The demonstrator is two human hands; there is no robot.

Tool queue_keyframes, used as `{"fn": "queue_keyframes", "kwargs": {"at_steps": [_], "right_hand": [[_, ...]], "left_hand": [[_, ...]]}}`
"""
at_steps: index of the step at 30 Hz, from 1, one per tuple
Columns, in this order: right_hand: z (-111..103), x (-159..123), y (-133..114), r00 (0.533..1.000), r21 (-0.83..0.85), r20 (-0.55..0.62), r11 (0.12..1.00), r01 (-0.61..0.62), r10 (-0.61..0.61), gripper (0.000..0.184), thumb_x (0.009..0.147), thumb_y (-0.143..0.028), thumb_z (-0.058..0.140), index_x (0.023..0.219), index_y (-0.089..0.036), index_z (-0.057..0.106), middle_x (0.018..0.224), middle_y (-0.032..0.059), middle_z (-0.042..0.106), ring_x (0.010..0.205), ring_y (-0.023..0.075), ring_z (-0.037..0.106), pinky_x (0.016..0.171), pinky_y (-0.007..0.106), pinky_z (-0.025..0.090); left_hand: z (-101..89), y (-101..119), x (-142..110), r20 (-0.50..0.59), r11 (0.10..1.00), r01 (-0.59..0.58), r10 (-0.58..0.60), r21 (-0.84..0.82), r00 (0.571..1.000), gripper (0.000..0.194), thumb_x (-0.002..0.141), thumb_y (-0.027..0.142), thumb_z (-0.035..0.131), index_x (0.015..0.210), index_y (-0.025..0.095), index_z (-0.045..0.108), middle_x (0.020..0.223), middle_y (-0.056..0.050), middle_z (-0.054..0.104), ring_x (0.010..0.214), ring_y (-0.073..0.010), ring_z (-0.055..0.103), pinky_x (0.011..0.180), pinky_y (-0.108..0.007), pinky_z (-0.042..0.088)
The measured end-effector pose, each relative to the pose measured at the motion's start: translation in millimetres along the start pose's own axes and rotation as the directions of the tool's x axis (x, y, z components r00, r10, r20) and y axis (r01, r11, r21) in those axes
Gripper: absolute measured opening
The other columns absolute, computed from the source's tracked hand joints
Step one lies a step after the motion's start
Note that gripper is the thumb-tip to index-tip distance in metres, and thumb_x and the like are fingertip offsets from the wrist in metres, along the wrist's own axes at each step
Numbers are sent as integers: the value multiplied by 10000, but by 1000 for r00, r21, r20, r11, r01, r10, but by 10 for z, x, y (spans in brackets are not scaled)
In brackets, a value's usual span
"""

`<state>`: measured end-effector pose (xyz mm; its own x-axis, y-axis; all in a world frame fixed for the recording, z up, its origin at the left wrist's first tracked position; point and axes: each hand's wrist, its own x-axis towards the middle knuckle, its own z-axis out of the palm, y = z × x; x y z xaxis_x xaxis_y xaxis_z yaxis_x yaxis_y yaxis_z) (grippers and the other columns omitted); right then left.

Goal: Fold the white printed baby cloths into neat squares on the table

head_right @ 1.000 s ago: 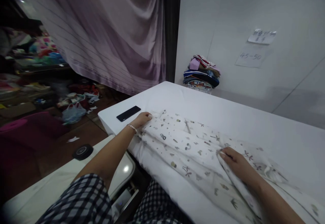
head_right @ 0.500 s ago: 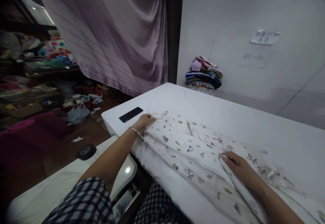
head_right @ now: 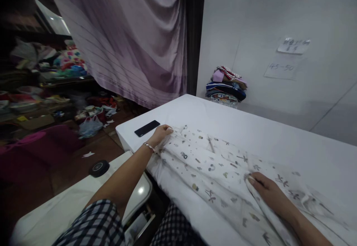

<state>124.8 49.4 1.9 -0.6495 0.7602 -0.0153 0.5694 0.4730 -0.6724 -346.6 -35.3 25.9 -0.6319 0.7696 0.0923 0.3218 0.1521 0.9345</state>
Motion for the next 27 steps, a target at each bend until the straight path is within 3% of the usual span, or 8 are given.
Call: {"fn": "queue_keyframes", "kwargs": {"at_steps": [9,14,20,27], "right_hand": [[15,12,34,1000,6,12,1000,-11,10,367,807,-565,450,795,-229,594,781,20,627,759,204,571,698,273,454],[3,5,-44,1000,7,-8,1000,23,-23,382,800,-571,448,720,-214,558,723,19,585,726,196,538,676,286,442],[3,8,-80,999,12,-41,1000,27,-27,381,807,-556,445,690,-206,540,678,7,545,684,174,493,646,288,414],[48,-8,-68,995,-26,-57,997,76,-77,346,848,-501,416,696,-209,521,716,13,553,693,175,511,672,307,420]], "left_hand": [[-1,-13,12,-20,1000,5,-5,10,1000,197,587,282,646,725,141,644,676,-12,648,645,-136,576,631,-239,432],[53,-64,37,-48,980,24,-15,195,999,137,623,230,617,728,153,658,718,-15,663,718,-152,587,674,-240,432],[172,-87,34,-59,884,43,-17,465,998,136,679,186,569,781,175,659,864,-62,682,890,-211,586,787,-290,414],[240,-53,-26,-130,784,100,-25,612,991,221,775,262,483,933,202,625,1013,-81,663,956,-226,584,777,-299,420]]}}
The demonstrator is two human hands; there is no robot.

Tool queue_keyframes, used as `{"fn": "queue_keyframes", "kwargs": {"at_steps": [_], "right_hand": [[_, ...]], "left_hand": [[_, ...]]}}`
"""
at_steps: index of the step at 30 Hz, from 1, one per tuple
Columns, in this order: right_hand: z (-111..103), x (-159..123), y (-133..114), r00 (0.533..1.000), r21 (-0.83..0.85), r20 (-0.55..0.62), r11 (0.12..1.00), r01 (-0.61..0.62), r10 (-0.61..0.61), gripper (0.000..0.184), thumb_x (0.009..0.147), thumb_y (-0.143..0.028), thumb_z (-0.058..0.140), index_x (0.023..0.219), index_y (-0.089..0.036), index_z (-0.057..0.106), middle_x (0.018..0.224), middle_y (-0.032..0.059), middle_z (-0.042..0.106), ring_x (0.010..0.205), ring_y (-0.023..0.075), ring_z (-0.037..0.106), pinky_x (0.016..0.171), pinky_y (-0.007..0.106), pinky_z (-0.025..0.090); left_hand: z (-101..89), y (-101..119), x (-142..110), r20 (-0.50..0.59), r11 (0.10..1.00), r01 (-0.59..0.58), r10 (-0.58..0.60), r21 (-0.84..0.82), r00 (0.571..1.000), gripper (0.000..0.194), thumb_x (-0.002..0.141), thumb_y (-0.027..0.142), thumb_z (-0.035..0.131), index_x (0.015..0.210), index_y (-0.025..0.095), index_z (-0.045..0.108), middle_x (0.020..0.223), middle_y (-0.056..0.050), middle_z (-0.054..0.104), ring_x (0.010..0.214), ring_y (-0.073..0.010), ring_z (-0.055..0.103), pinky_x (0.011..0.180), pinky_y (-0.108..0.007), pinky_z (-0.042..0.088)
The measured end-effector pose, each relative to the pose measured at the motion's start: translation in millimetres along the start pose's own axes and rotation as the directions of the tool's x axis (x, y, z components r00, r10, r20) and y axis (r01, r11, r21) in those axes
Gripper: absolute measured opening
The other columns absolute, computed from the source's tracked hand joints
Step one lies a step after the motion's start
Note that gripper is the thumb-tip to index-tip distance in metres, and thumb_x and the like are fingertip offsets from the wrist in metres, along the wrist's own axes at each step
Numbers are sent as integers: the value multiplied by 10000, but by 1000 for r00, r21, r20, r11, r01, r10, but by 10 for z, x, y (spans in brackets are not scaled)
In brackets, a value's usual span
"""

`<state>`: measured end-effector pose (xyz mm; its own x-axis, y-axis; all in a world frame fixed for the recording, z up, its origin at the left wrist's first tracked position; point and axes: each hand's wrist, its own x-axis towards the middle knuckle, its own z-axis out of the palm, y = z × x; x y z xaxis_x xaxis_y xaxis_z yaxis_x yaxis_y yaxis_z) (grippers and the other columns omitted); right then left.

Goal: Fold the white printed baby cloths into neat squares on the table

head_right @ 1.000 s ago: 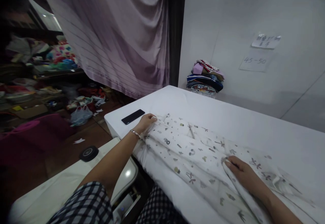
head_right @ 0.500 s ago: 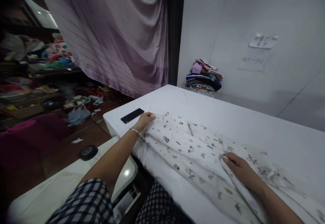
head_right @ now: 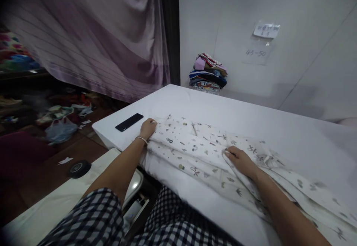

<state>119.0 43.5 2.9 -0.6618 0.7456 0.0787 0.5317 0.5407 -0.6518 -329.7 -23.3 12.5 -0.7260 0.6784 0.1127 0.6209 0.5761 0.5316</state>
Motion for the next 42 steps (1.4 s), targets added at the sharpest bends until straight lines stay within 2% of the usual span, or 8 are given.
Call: {"fn": "queue_keyframes", "kwargs": {"at_steps": [11,15,19,23,28,32,38,42], "right_hand": [[48,-8,11,997,-43,-66,998,49,-52,296,883,-408,363,694,-214,482,751,20,533,720,172,509,688,306,394],[36,6,22,994,-22,-72,997,75,-77,277,887,-379,374,703,-209,491,766,23,529,726,164,504,694,299,386],[50,17,27,990,13,-99,995,102,-101,246,872,-358,409,722,-206,532,781,28,552,742,167,512,711,301,391],[43,3,16,985,125,-164,990,67,-45,192,847,-330,449,786,-210,586,867,35,619,808,177,548,769,318,411],[-333,-247,-165,933,268,-359,961,67,35,234,854,-367,475,826,-199,636,1125,45,606,990,200,546,866,325,387],[-934,-669,-281,769,337,-621,938,85,153,245,834,-402,525,865,-193,650,819,1,636,764,149,556,704,260,414],[-1723,-1401,-51,216,296,-942,938,182,255,226,724,-378,651,755,-164,586,670,-38,534,570,74,441,562,213,344],[-1888,-1762,297,3,312,-948,925,218,319,255,662,-366,685,745,-150,579,638,-37,533,542,70,438,539,219,343]], "left_hand": [[-165,579,-155,56,952,-272,266,138,962,394,768,284,545,1142,162,568,1207,-117,574,1115,-262,508,939,-367,381],[226,1204,-742,105,745,-656,667,-121,737,276,821,295,492,1031,173,624,1071,-65,641,1013,-193,557,935,-318,408],[753,1737,-1336,221,541,-775,841,-325,494,278,862,280,448,1051,180,625,1085,-60,639,1034,-181,544,943,-307,399],[1077,2003,-1569,354,541,-776,830,-325,431,266,859,251,446,1020,193,649,1027,-66,662,974,-200,571,896,-323,412],[1213,1999,-1566,342,559,-756,823,-342,454,224,836,225,460,912,191,668,936,-59,669,912,-197,578,852,-315,419],[1218,1924,-1577,232,562,-715,826,-415,515,197,837,227,444,870,192,635,895,-42,640,885,-181,564,829,-299,425],[1118,1912,-1543,54,555,-678,791,-481,609,216,861,200,381,931,188,584,912,-47,587,893,-167,560,829,-276,436],[968,1905,-1430,-63,596,-736,762,-320,644,258,878,172,344,999,199,570,976,-62,557,979,-178,545,878,-278,420]]}}
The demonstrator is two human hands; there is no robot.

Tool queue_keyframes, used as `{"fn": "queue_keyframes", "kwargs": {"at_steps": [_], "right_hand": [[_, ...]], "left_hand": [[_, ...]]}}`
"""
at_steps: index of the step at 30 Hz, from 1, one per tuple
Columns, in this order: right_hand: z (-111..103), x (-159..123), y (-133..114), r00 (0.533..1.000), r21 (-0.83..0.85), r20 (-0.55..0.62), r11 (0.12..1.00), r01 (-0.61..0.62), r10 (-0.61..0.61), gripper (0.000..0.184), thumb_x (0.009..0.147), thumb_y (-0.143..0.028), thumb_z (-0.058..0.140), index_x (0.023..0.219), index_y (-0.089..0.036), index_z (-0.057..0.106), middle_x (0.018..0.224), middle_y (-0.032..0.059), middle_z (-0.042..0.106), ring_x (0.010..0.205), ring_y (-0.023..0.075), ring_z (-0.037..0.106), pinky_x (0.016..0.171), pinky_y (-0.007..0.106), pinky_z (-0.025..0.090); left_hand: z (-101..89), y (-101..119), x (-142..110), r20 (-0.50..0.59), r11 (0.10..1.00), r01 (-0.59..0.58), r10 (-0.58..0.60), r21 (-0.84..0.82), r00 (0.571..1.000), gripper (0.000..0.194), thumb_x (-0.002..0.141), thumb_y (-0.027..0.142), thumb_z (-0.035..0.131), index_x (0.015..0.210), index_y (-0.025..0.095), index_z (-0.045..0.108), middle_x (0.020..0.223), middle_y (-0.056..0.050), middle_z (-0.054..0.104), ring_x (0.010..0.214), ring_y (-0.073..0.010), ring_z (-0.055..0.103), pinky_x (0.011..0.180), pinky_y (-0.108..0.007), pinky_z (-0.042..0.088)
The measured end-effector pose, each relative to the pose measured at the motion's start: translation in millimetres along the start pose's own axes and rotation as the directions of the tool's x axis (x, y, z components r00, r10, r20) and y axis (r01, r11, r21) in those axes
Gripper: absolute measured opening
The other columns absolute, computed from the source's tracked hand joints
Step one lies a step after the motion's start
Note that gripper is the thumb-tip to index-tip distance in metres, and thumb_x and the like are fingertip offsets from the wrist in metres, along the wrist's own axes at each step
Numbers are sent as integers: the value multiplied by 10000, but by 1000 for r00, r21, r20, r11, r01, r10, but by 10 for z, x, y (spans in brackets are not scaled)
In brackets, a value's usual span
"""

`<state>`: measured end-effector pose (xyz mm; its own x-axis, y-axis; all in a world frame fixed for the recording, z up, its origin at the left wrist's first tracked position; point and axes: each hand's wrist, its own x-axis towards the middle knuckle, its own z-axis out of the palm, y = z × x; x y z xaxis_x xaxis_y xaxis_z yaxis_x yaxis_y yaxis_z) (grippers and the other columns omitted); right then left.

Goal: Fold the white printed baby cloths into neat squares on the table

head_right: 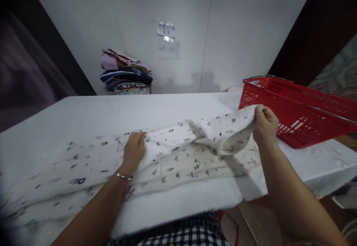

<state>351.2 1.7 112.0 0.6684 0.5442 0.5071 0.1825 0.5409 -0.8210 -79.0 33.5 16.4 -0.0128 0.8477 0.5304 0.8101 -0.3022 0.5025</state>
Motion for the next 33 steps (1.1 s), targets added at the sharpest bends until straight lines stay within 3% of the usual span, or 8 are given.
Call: {"fn": "queue_keyframes", "kwargs": {"at_steps": [4,10,16,21,24,26,28,33], "right_hand": [[-182,-20,419,976,-21,-118,982,-186,182,311,615,-438,679,691,-169,543,585,-50,525,509,78,435,495,217,350],[1,-328,973,945,-128,-104,938,-322,310,393,602,-538,653,670,-175,518,523,-84,439,470,72,376,437,200,314],[83,-527,1148,951,-157,-39,938,-309,307,375,653,-529,629,713,-166,559,553,-75,446,499,74,373,455,196,314],[-26,-490,1115,938,-40,86,942,-334,336,353,659,-506,664,762,-184,564,609,-68,511,529,83,449,504,199,377],[-30,-443,1038,915,13,155,926,-379,372,360,641,-504,684,777,-198,549,627,-58,551,534,98,493,523,217,418],[-10,-425,973,912,20,182,926,-378,369,363,639,-511,684,783,-205,551,628,-50,568,534,108,512,519,226,433],[5,-415,906,909,39,199,923,-382,367,360,631,-504,694,788,-208,561,628,-45,579,539,115,530,522,232,446],[-40,-373,794,907,117,199,910,-399,372,358,610,-468,727,790,-211,555,612,-48,586,567,135,578,542,247,469]], "left_hand": [[-159,-112,83,-8,938,177,-183,299,983,290,890,205,339,1060,221,573,1055,-74,545,843,-203,580,665,-303,451],[-276,-378,165,26,838,309,-358,449,933,318,868,203,342,1071,237,584,1095,-91,542,754,-213,593,582,-319,425],[-310,-559,186,53,805,373,-445,462,894,343,862,215,317,1022,217,621,1103,-111,580,864,-252,606,689,-355,463],[-364,-619,280,221,848,318,-438,424,871,306,827,235,383,945,190,662,1067,-102,639,989,-259,585,828,-351,454],[-389,-450,402,252,874,250,-375,416,892,279,812,292,431,925,194,667,1070,-83,649,1012,-261,576,877,-349,437],[-309,-195,483,220,932,131,-214,338,952,300,827,318,419,983,203,648,1110,-67,635,1055,-243,553,928,-339,409],[-117,139,537,239,982,-12,-33,186,970,316,847,318,398,1035,207,626,1139,-51,623,1084,-210,533,965,-311,381],[519,869,483,469,974,-173,221,-143,855,321,886,314,358,990,202,640,1082,-45,646,1009,-182,562,906,-281,397]]}}
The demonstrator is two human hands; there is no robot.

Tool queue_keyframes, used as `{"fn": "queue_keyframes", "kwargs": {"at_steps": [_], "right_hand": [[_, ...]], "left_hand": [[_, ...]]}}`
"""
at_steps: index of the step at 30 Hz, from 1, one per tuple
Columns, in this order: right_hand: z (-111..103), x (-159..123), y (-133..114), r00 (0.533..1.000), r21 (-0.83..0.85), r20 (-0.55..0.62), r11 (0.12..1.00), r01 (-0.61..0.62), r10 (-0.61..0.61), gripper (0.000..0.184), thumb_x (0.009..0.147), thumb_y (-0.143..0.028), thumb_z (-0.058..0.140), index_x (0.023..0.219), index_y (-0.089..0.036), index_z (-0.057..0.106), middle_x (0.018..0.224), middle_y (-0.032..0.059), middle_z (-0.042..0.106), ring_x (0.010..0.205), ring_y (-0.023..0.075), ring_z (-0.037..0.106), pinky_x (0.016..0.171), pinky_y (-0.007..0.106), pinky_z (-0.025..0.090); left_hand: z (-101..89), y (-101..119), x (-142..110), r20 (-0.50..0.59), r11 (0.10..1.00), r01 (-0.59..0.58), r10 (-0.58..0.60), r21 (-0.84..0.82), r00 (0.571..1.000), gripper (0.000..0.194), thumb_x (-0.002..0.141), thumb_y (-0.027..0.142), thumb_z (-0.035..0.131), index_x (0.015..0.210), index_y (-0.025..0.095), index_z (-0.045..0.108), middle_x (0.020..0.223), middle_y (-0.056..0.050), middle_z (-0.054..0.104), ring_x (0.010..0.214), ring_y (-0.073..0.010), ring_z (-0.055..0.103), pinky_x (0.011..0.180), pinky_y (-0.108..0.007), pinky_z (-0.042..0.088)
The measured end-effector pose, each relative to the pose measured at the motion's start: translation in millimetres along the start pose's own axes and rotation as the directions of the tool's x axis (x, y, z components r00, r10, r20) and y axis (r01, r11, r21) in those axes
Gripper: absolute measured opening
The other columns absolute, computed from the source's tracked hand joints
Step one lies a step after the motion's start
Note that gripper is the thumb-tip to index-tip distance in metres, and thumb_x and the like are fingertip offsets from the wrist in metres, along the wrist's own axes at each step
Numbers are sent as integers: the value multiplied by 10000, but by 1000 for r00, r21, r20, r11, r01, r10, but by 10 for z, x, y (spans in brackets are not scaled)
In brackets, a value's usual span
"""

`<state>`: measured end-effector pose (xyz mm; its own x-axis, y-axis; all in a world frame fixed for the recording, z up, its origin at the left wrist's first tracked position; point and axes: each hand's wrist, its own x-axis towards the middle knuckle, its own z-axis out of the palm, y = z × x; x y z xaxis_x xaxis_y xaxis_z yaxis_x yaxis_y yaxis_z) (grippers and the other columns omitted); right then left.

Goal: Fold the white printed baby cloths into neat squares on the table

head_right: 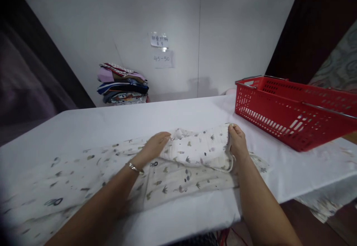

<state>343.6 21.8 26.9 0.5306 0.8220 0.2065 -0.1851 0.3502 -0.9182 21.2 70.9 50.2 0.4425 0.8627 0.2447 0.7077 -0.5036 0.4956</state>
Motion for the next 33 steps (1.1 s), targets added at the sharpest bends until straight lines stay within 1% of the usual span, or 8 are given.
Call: {"fn": "queue_keyframes", "kwargs": {"at_steps": [3,11,14,18,22,26,29,33], "right_hand": [[-42,25,-26,1000,12,-10,1000,6,-6,362,620,-470,724,808,-211,556,612,-47,585,581,142,591,539,247,469],[-1,34,-10,1000,6,-30,1000,-2,2,352,621,-469,724,801,-208,571,602,-59,583,536,117,554,525,230,441],[-7,52,52,997,-11,-74,1000,2,-2,366,605,-481,731,776,-196,578,587,-62,578,507,101,519,503,216,418],[-41,109,171,995,-41,-98,999,-18,14,388,585,-506,729,742,-177,594,571,-56,575,494,95,483,477,210,389],[-69,134,232,996,-26,-53,997,-69,68,379,572,-483,743,744,-183,587,548,-62,565,475,100,476,468,216,383],[-90,131,244,994,-26,13,994,-106,106,364,587,-472,734,754,-197,563,541,-62,566,465,115,492,473,231,390],[-106,153,276,998,-48,-15,997,-68,67,370,585,-483,727,744,-193,560,530,-65,553,463,109,479,472,226,379],[-118,200,337,997,-61,-64,997,-40,36,385,573,-500,724,721,-181,565,529,-70,545,468,87,450,468,207,359]], "left_hand": [[180,132,24,122,1000,-1,2,-14,993,361,898,358,337,851,221,667,893,-42,677,831,-186,594,738,-275,422],[-37,128,-197,-36,994,-13,9,-109,999,254,834,401,488,753,228,656,809,-15,649,769,-160,583,705,-254,423],[-89,170,-285,-117,990,-105,93,-93,989,251,853,391,484,720,223,615,736,-6,613,695,-141,561,653,-249,418],[-63,218,-387,-248,934,-341,356,104,901,238,908,332,422,804,194,587,725,-11,568,671,-123,538,596,-237,390],[22,199,-426,-247,865,-426,488,266,837,231,914,287,427,773,176,573,676,2,533,603,-102,515,549,-226,361],[91,141,-420,-238,889,-391,444,239,864,212,897,339,462,822,182,583,691,12,566,593,-94,529,532,-221,360],[134,119,-421,-248,916,-337,386,216,889,213,895,352,467,831,191,590,699,19,589,607,-90,544,538,-216,360],[185,108,-439,-277,895,-344,420,285,864,235,910,321,443,790,188,596,655,12,578,611,-96,542,541,-222,339]]}}
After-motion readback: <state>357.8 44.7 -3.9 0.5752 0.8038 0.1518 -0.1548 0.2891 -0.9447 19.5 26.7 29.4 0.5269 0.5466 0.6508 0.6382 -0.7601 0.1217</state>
